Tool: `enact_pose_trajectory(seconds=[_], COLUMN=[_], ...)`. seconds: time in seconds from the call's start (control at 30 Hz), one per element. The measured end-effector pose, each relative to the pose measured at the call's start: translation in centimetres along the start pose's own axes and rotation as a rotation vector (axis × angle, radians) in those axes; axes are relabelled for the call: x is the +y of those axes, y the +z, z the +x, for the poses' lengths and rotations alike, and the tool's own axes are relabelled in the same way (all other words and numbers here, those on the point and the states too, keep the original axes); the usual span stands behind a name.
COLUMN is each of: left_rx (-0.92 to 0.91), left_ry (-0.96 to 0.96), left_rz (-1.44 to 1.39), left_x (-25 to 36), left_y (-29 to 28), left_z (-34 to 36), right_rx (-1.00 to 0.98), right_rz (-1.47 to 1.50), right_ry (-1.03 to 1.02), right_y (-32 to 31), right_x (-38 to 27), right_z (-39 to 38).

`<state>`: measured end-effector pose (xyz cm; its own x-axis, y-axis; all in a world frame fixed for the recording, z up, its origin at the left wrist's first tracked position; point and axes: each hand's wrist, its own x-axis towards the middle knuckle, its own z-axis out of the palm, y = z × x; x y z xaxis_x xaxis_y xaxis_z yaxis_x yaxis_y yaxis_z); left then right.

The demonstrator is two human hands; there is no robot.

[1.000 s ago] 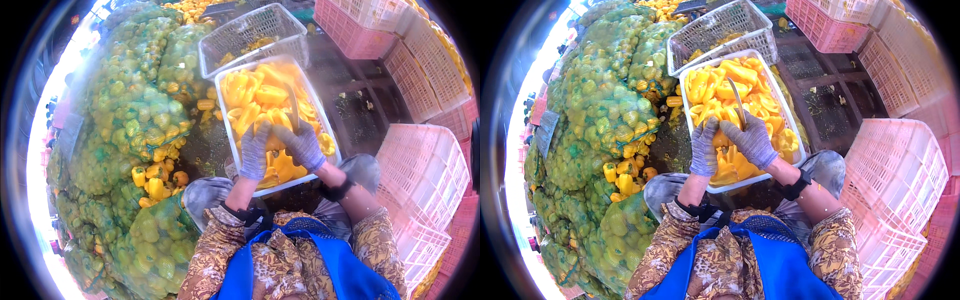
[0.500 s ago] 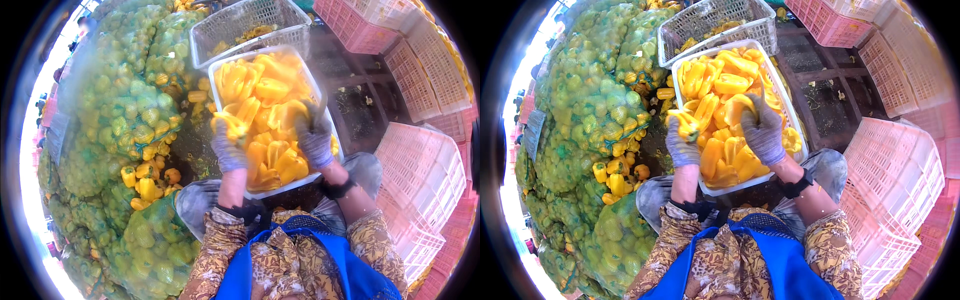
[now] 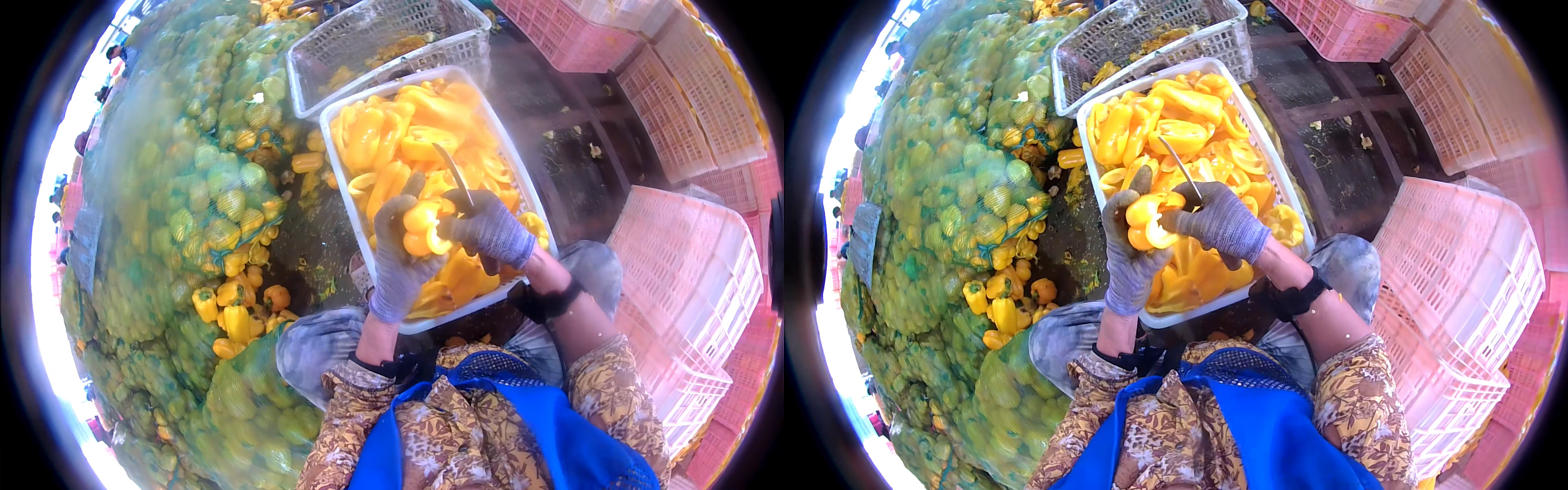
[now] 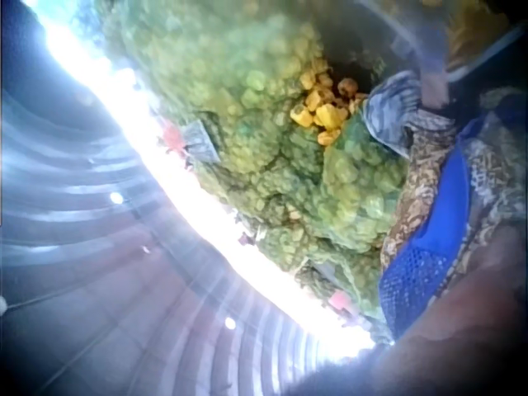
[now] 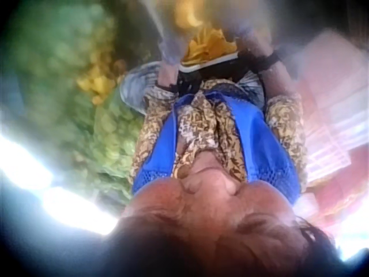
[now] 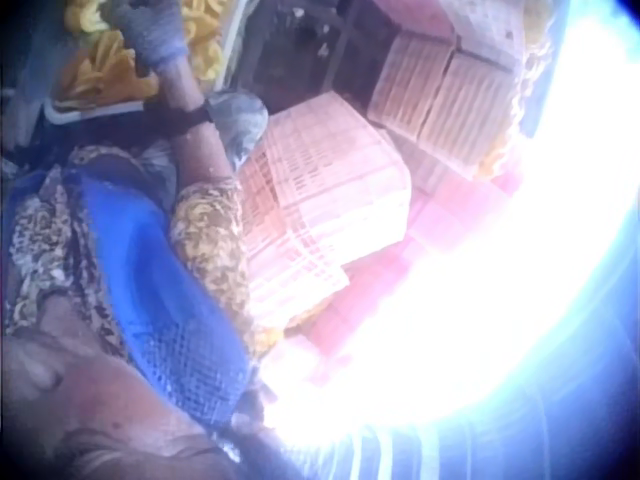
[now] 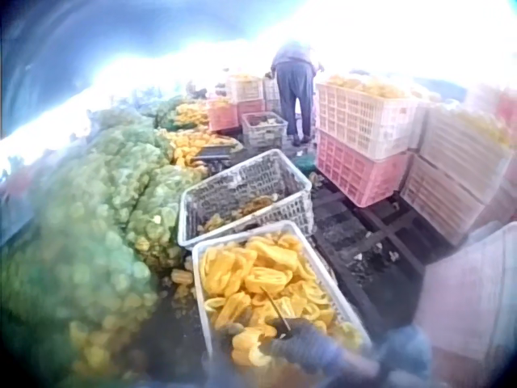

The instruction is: The person cuts yellow bell peppers with a knife, removing the stems and seeds, and places the cut pieces into a white plastic basket. They repeatedly pick peppers from a large green mesh bag and process them one by one.

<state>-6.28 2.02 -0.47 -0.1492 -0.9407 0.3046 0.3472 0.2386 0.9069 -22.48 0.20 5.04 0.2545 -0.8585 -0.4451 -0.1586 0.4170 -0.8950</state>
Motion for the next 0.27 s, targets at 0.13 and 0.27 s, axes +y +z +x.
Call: enact_pose_trajectory(seconds=[0.13,0.27], left_rx=[-0.181,-0.175], left_ry=[-0.151,-0.579], left_rz=[0.099,0.322], left_x=[1.4,0.7], left_y=[0.1,-2.0], left_z=[-0.5,-0.9], right_rx=[0.198,0.205], right_rz=[-0.429,-0.766], right_ry=[-0.540,-0.545], right_y=[-0.3,0.3], right_x=[2.3,1.9], right_z=[1.2,0.0])
